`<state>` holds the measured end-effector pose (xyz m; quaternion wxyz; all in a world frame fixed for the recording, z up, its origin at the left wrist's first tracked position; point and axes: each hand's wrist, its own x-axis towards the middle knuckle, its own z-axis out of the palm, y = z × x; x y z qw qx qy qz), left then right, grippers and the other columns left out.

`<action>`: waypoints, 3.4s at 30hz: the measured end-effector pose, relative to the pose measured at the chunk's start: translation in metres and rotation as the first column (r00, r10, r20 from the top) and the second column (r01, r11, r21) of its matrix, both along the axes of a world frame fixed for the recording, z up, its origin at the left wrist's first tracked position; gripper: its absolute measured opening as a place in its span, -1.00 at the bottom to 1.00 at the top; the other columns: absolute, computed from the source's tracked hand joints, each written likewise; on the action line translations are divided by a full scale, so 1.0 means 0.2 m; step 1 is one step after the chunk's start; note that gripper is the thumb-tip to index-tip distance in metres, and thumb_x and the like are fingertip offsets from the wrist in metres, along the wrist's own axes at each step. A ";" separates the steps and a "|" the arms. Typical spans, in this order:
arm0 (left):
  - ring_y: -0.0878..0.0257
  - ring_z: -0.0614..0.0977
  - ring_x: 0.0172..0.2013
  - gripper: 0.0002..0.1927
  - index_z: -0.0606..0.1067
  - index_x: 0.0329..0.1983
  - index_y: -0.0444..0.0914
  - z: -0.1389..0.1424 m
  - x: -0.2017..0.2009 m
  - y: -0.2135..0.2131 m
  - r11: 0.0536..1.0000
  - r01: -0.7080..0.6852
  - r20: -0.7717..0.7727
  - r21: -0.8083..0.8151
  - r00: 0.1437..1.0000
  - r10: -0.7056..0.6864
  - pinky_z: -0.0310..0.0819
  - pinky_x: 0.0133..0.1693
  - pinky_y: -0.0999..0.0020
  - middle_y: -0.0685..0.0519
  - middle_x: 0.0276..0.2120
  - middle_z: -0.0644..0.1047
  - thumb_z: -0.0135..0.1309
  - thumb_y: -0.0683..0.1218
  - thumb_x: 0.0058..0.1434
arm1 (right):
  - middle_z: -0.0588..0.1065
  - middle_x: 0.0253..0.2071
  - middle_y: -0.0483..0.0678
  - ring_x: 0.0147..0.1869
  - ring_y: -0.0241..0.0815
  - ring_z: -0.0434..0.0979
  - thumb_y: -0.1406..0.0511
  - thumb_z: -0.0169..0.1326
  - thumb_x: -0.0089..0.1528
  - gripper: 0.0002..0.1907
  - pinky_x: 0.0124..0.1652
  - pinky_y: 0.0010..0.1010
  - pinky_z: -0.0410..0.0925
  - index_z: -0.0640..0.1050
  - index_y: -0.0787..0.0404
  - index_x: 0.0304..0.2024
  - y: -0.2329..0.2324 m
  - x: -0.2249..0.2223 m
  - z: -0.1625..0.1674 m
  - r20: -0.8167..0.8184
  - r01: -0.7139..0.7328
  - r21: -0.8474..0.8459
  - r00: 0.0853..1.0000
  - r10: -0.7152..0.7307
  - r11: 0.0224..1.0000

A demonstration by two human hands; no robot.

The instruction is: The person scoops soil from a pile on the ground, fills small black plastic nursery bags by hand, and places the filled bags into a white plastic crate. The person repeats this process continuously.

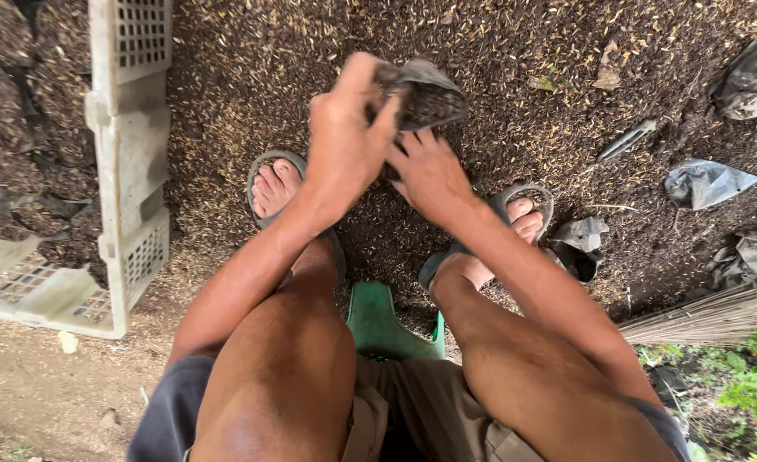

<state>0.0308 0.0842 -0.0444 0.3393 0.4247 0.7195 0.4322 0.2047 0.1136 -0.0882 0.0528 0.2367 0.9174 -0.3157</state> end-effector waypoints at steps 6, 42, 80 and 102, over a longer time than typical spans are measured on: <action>-0.15 0.65 -0.44 -0.70 0.37 -0.01 -0.29 -0.29 0.09 0.07 0.969 0.180 -0.136 -0.168 0.970 -0.204 0.52 -0.42 0.07 -0.13 -0.48 0.56 0.20 -0.21 0.27 | 0.52 0.01 0.16 0.10 0.17 0.55 0.41 0.37 0.01 -0.43 0.08 -0.16 0.44 0.53 0.25 0.08 -0.11 0.16 0.04 0.096 0.287 -0.233 0.958 -0.272 0.929; -0.15 0.66 -0.26 -0.65 0.39 -0.03 -0.26 -0.31 0.02 0.07 0.953 0.301 -0.458 -0.033 0.843 -0.282 0.56 -0.25 0.01 -0.18 -0.24 0.58 0.17 -0.22 0.13 | 0.47 0.06 0.29 0.01 0.25 0.50 0.11 0.41 -0.19 -0.18 -0.16 -0.07 0.42 0.56 0.16 0.12 -0.11 0.12 0.14 0.193 0.031 0.182 0.979 -0.067 0.983; 0.17 0.52 -0.17 -0.63 0.51 0.13 -0.18 -0.29 0.02 -0.17 0.803 0.563 -0.793 -0.198 0.390 -0.469 0.45 -0.19 0.30 -0.01 0.16 0.45 0.04 -0.08 0.25 | 0.44 0.12 0.20 0.08 0.23 0.49 0.24 0.23 -0.02 -0.35 -0.10 -0.10 0.44 0.49 0.31 0.13 0.01 0.17 0.15 0.133 0.176 0.494 0.953 -0.273 0.852; 0.18 0.52 -0.12 -0.91 0.49 -0.22 -0.15 -0.30 -0.07 -0.14 0.723 0.684 -0.774 -0.099 0.403 -0.488 0.40 -0.14 0.27 0.10 -0.19 0.49 0.04 -0.07 0.26 | 0.46 0.30 0.09 -0.08 0.12 0.65 0.49 0.03 0.30 -0.51 -0.11 -0.16 0.53 0.41 0.19 0.29 0.08 0.01 0.22 0.218 0.221 0.020 0.951 -0.220 0.975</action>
